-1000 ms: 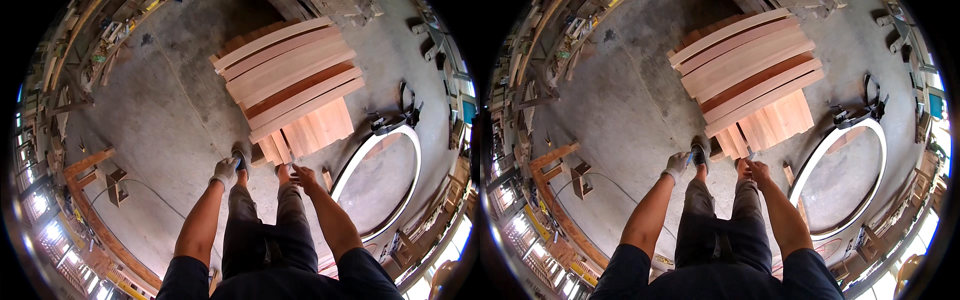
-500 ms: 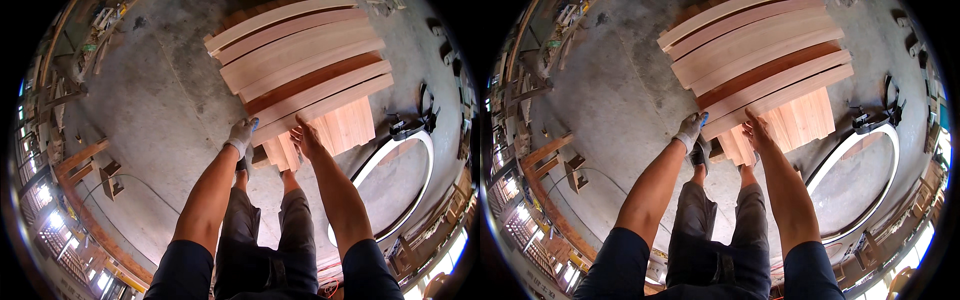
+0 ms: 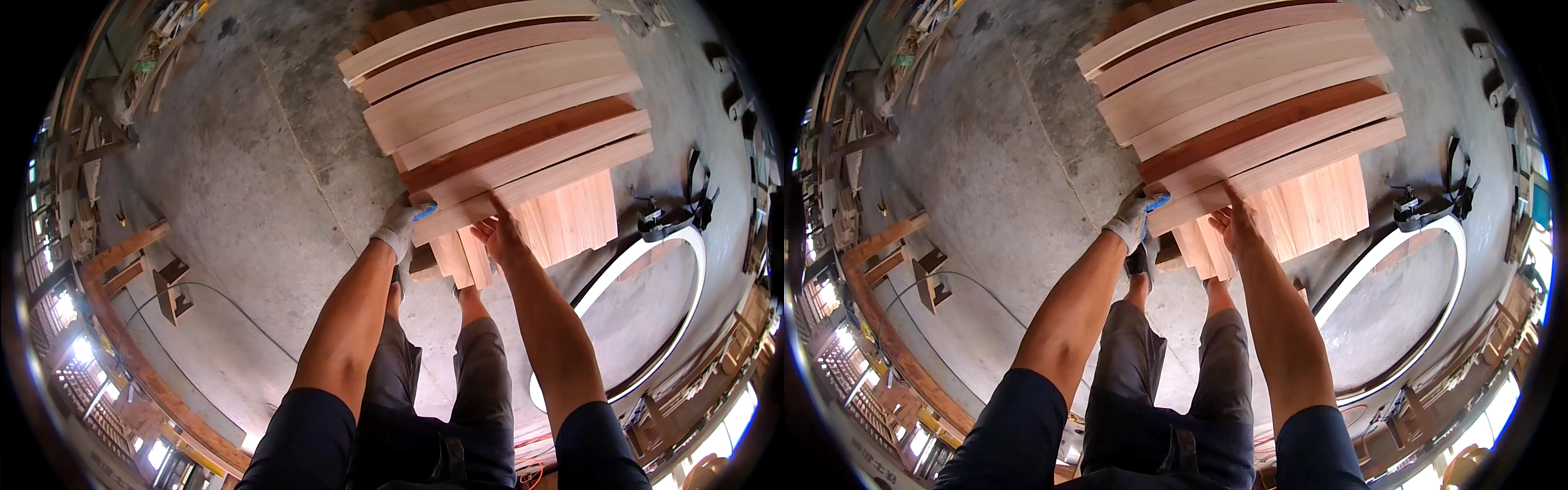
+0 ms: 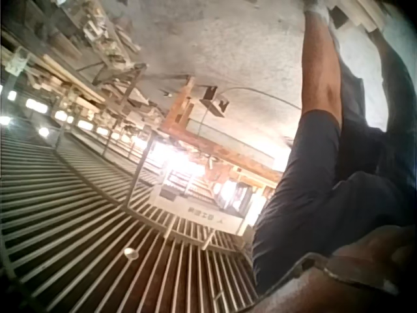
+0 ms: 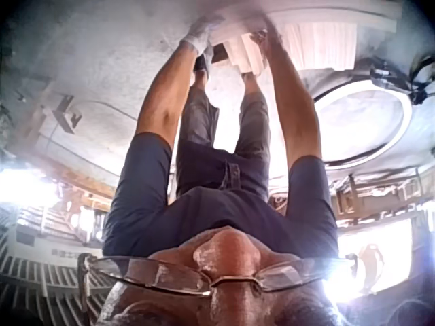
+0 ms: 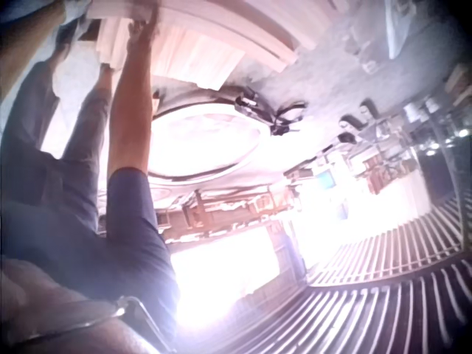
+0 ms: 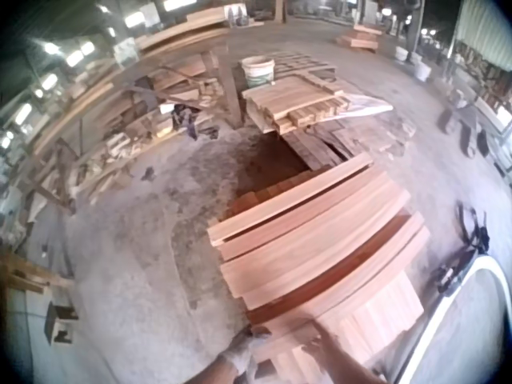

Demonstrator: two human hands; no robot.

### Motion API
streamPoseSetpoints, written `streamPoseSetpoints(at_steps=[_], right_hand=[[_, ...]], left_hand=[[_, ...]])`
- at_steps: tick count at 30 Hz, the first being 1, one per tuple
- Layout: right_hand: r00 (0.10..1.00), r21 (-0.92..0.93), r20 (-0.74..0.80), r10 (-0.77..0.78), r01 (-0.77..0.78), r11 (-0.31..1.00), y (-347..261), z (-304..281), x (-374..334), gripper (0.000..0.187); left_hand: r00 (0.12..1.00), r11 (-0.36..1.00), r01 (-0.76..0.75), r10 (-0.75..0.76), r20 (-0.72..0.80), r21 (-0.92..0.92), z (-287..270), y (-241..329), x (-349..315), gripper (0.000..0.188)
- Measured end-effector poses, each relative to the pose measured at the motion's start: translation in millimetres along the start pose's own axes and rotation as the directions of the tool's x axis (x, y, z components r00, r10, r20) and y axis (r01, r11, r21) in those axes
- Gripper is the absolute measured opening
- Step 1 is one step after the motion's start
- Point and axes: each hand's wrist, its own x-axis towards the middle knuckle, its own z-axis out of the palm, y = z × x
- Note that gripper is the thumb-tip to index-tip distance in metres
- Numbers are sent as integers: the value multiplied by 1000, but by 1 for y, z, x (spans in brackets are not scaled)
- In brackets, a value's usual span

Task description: The person arranges several wooden planks on a workbench, then walks to a stack to retrieve additional planks and returns to place them on the bench. The person then moves to a table saw and uses a handheld sander to smooth the edges of a plank before returning to the workbench.

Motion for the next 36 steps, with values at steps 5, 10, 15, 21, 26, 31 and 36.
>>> streamPoseSetpoints(at_steps=[5,10,15,21,26,31,36], right_hand=[[999,7,34,-27,27,1000,4,1,-3,81],[992,92,108,-68,58,994,6,-6,-22,78],[921,271,312,-235,151,951,1,-22,-58,66],[941,465,124,-315,225,856,-16,-20,-143,58],[942,469,149,-300,200,860,-2,-15,-232,61],[957,485,235,-171,37,874,56,46,-367,68],[958,397,288,-18,-102,912,139,73,-433,69]], left_hand=[[996,996,83,-83,32,-15,-3,8,-9,62],[993,993,118,-118,30,11,5,5,-36,78],[988,976,15,-48,146,219,40,25,-90,83],[986,885,-82,5,167,459,108,51,-167,64],[972,689,-213,221,79,693,125,74,-274,69],[983,579,-139,179,41,803,66,93,-404,79],[981,780,-137,191,-23,611,9,116,-532,62]])
